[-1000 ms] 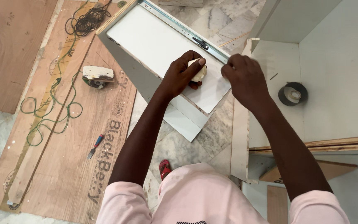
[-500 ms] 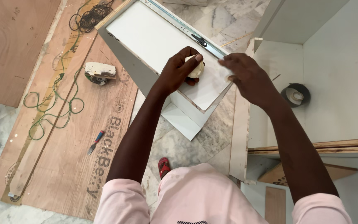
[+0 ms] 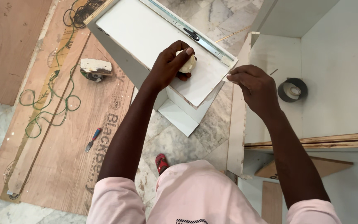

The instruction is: The person cleans the surface of a white drawer front using a white cloth. They wipe the top surface and edges repeatedly, then lift the drawer to inspect and clean the sides and bottom before placing it back down.

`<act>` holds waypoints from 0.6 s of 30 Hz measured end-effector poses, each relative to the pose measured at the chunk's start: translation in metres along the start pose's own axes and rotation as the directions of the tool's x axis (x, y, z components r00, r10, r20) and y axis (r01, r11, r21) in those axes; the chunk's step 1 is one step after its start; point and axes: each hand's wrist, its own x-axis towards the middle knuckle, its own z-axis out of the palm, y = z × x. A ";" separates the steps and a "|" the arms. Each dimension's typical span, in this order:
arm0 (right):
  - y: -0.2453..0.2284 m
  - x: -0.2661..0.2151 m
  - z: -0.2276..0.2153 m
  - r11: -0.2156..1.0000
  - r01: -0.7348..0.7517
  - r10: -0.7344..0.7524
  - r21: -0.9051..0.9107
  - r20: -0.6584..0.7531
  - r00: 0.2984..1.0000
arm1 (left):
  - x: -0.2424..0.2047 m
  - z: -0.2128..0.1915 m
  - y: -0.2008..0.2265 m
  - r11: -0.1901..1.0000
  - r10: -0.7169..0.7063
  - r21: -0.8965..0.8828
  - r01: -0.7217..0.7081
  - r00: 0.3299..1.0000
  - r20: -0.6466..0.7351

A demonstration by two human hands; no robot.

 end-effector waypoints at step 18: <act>0.010 -0.056 0.094 0.995 -0.083 0.056 -0.061 -0.356 0.933 | 0.003 -0.002 -0.003 0.997 0.057 -0.061 -0.055 0.998 0.039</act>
